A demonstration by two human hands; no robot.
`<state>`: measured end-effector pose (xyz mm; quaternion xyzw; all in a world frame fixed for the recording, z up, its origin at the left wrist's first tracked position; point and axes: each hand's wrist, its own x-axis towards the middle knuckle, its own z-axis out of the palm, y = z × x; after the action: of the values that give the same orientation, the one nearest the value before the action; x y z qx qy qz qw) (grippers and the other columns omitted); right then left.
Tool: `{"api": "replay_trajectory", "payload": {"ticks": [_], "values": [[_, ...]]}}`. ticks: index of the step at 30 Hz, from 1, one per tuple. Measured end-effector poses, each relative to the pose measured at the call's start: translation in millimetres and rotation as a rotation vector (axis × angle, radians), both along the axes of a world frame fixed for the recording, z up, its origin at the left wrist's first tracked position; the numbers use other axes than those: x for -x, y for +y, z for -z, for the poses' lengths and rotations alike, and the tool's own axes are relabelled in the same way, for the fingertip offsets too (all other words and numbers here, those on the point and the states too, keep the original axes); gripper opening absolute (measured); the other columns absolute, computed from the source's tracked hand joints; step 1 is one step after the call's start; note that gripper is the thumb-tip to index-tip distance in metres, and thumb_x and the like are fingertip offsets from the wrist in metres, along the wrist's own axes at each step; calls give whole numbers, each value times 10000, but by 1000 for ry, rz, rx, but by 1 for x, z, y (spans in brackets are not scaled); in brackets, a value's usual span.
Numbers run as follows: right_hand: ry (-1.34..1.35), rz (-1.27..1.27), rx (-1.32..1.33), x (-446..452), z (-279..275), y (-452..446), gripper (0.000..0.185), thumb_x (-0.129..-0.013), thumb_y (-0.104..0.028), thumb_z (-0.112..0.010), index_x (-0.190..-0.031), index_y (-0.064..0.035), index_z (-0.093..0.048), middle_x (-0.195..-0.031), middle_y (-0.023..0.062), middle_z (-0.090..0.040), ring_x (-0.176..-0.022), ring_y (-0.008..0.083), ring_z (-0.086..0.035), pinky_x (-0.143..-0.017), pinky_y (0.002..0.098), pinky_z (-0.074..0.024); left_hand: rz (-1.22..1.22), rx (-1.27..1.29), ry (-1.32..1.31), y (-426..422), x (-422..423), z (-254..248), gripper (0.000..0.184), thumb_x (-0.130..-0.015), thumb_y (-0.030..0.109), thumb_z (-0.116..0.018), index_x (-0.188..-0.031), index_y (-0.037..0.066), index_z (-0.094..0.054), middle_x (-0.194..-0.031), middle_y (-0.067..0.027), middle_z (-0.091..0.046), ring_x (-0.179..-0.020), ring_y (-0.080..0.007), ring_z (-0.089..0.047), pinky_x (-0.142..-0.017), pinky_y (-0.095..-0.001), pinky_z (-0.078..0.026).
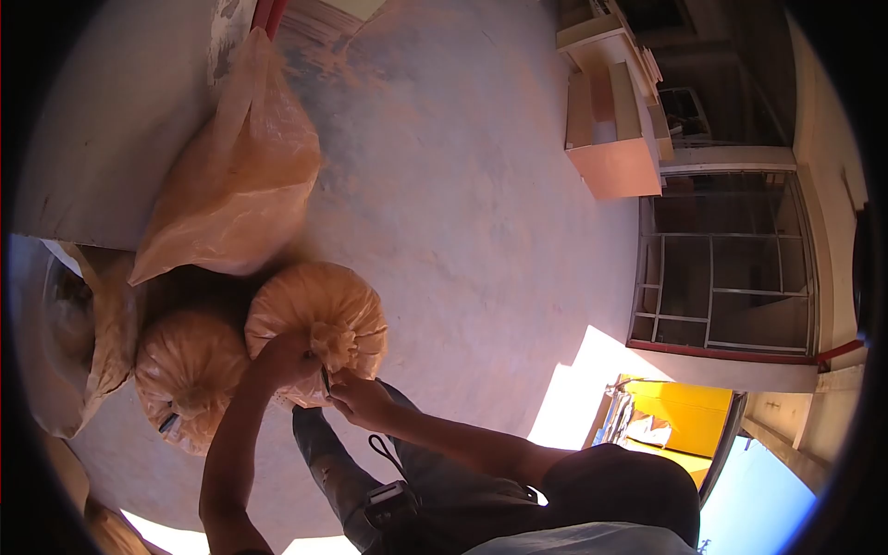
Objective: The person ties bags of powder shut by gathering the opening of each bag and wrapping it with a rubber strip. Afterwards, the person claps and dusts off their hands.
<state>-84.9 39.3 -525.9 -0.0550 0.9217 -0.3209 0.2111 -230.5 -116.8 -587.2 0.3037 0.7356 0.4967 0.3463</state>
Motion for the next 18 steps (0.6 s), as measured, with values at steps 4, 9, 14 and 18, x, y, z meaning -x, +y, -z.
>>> {"api": "replay_trajectory", "payload": {"ticks": [4, 9, 14, 18], "values": [[-107, 22, -102, 2, -24, -19, 141, -900, -194, -637, -935, -58, -641, -1068, 185, -542, -790, 351, -667, -664, 435, -561, 94, 133, -183, -7, 13, -18, 252, -759, 217, -677, -914, 20, -692, -804, -202, -679, -790, -355, -687, -690, -420, -523], [-118, 69, -151, -9, -20, -33, 181, -912, -240, -643, -884, -60, -641, -972, 134, -570, -789, 299, -660, -621, 391, -547, 276, 290, -147, -9, 12, -26, 220, -757, 150, -674, -933, 19, -690, -736, -180, -679, -663, -249, -683, -611, -381, -517], [-202, 88, -118, 0, -3, -8, 210, -912, -232, -581, -897, -42, -671, -916, 193, -628, -790, 369, -665, -709, 474, -541, 32, -6, -105, -11, -5, -20, 323, -758, 40, -700, -1080, 47, -667, -957, -168, -696, -931, -317, -683, -828, -390, -522], [-360, -184, -228, 48, -42, 7, 260, -878, -305, -656, -857, -47, -668, -832, 160, -663, -796, 336, -663, -706, 444, -515, -188, -163, 128, -14, -20, -5, 253, -764, -5, -676, -1012, 40, -648, -964, -138, -664, -916, -310, -660, -800, -377, -522]]}}
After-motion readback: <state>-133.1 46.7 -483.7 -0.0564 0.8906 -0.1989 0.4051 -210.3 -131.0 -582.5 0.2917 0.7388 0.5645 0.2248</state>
